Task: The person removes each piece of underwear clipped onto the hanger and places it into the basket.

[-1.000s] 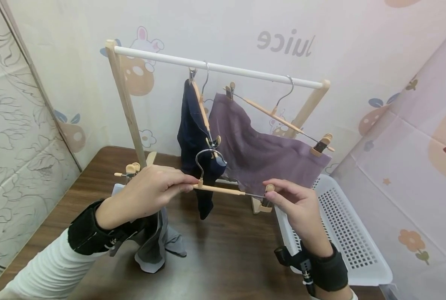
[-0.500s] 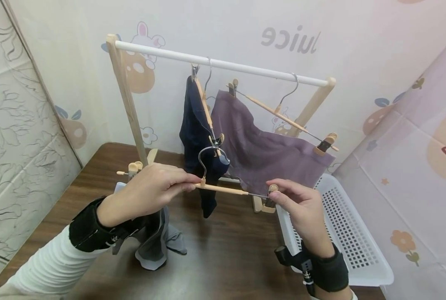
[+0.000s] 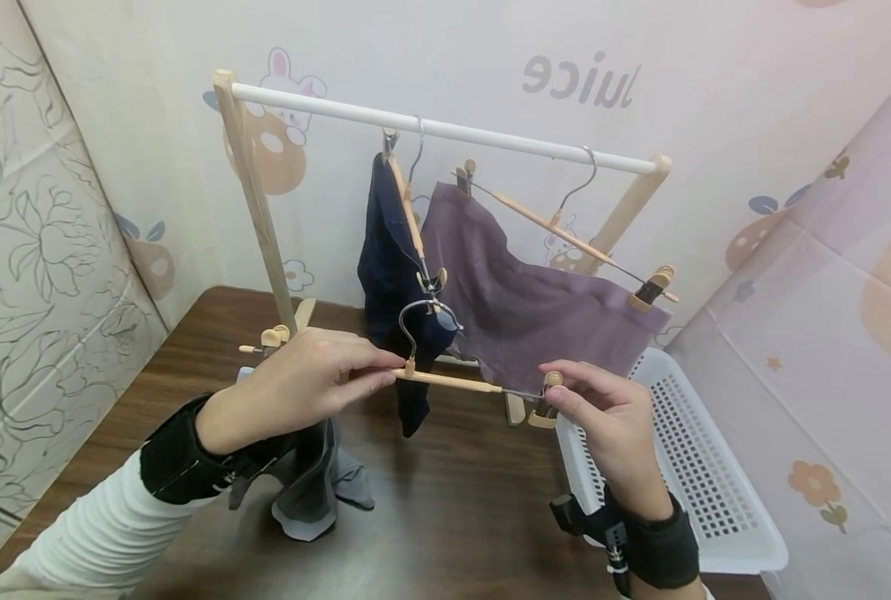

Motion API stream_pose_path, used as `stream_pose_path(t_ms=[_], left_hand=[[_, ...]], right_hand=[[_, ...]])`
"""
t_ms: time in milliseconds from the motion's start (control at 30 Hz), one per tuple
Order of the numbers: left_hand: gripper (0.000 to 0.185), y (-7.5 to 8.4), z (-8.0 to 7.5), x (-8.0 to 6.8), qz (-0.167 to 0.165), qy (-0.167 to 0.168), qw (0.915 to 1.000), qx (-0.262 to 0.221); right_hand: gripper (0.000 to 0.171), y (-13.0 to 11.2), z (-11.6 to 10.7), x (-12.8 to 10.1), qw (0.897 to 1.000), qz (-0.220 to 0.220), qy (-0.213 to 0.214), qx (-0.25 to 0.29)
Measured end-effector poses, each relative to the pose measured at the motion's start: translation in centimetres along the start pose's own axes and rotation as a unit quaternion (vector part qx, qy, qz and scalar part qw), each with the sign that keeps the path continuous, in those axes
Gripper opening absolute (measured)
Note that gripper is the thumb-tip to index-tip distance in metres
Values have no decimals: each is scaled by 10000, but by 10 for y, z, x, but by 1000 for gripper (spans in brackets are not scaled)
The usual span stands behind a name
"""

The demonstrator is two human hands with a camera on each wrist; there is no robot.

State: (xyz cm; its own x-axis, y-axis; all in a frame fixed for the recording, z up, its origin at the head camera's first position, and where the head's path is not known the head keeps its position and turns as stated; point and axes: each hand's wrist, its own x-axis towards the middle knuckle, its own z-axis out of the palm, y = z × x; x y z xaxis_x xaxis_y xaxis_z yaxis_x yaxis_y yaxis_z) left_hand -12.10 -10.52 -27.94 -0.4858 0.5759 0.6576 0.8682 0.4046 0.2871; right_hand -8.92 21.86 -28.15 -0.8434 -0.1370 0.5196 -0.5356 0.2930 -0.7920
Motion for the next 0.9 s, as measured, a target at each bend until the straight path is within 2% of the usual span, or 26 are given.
stream_pose_path(t_ms=[100,367,700,767,900], left_hand=[[15,0,1,0,35,-3,10000,-51],[18,-2,2,-1,406,260,9988,-19],[19,-1,4,3,470,306,9983,-131],[20,0,5,3,446,340,9983,-164],[20,-1,5,2,341,438,9983,-171]], right_hand=[[18,-2,0,-1,10000,-23,39,29],[18,-4,-3,-3,9998,-87,-106,151],[24,-3,-3,-7,9996,-88,1,252],[25,-2,-3,-8,9992,-137,66,364],[32,2,-2,-10,9950,-323,215,917]])
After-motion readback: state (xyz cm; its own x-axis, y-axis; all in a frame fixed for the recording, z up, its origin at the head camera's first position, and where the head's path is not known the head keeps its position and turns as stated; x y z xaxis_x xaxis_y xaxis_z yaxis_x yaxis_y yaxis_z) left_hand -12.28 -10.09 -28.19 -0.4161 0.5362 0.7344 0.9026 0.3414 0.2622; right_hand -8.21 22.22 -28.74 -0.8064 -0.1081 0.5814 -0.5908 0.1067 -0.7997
